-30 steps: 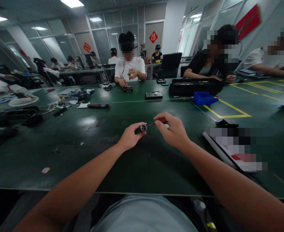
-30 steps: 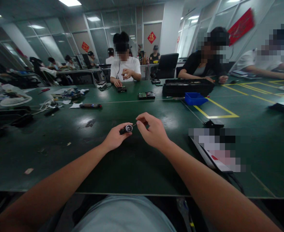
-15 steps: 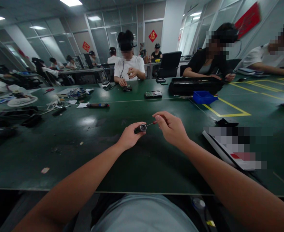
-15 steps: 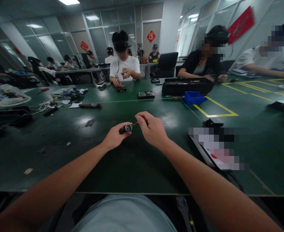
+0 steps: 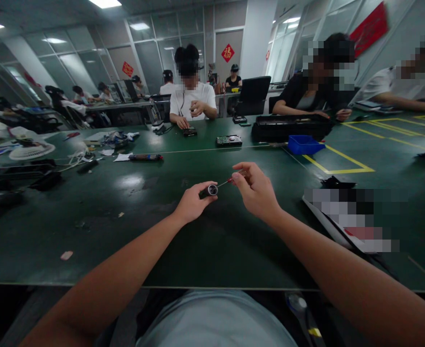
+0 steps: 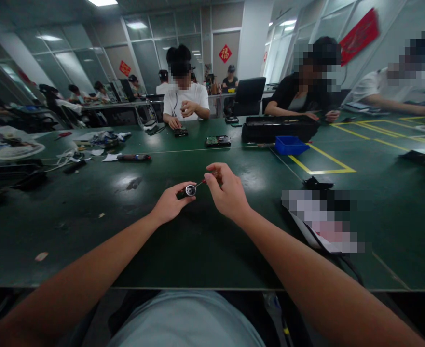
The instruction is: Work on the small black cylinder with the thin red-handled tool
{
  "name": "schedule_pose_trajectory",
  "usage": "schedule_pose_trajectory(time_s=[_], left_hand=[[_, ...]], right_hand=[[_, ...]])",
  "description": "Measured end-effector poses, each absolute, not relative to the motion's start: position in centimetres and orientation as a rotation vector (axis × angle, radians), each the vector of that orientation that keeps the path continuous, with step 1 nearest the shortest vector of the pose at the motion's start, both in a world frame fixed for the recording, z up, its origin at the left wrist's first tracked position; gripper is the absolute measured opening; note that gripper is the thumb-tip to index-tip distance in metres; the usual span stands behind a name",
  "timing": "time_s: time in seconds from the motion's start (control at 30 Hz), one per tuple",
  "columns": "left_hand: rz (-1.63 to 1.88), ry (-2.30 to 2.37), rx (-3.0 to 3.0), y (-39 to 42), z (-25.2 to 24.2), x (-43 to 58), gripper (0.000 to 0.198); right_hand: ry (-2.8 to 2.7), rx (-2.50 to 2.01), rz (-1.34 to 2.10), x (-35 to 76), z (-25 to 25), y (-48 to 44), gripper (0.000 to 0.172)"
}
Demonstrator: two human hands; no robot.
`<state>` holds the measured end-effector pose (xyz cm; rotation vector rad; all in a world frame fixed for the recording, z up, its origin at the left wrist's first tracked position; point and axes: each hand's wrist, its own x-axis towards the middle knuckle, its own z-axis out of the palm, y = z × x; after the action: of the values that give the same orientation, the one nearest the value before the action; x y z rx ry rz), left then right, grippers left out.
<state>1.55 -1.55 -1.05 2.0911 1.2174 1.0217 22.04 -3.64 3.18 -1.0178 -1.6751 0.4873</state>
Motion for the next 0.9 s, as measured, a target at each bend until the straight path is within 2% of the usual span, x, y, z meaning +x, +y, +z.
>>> schedule_pose_trajectory(time_s=[0.1,0.23,0.47,0.7,0.9], left_hand=[[1.010,1.215,2.124,-1.6,-1.1,1.5,0.043],[1.018,1.229,2.168,-1.5,-0.7,1.2,0.042],[0.976,1.194,2.262,-1.1,-0.3,0.7,0.041],[0.958,1.225,2.265,-1.4,-0.1,0.8,0.043],[0.955,1.222,2.301,-1.6,0.1,0.9,0.043]], right_hand=[[-1.601,-1.000,0.581,21.9,3.1,-3.4,0.020],[-1.485,-1.003,0.713,21.7,2.8,-2.7,0.025],[-1.202,-0.967,1.125,21.8,1.8,-1.5,0.032],[-1.336,-1.012,0.765,21.9,2.7,-2.4,0.023],[-1.467,-1.050,0.650,21.9,3.1,-2.9,0.020]])
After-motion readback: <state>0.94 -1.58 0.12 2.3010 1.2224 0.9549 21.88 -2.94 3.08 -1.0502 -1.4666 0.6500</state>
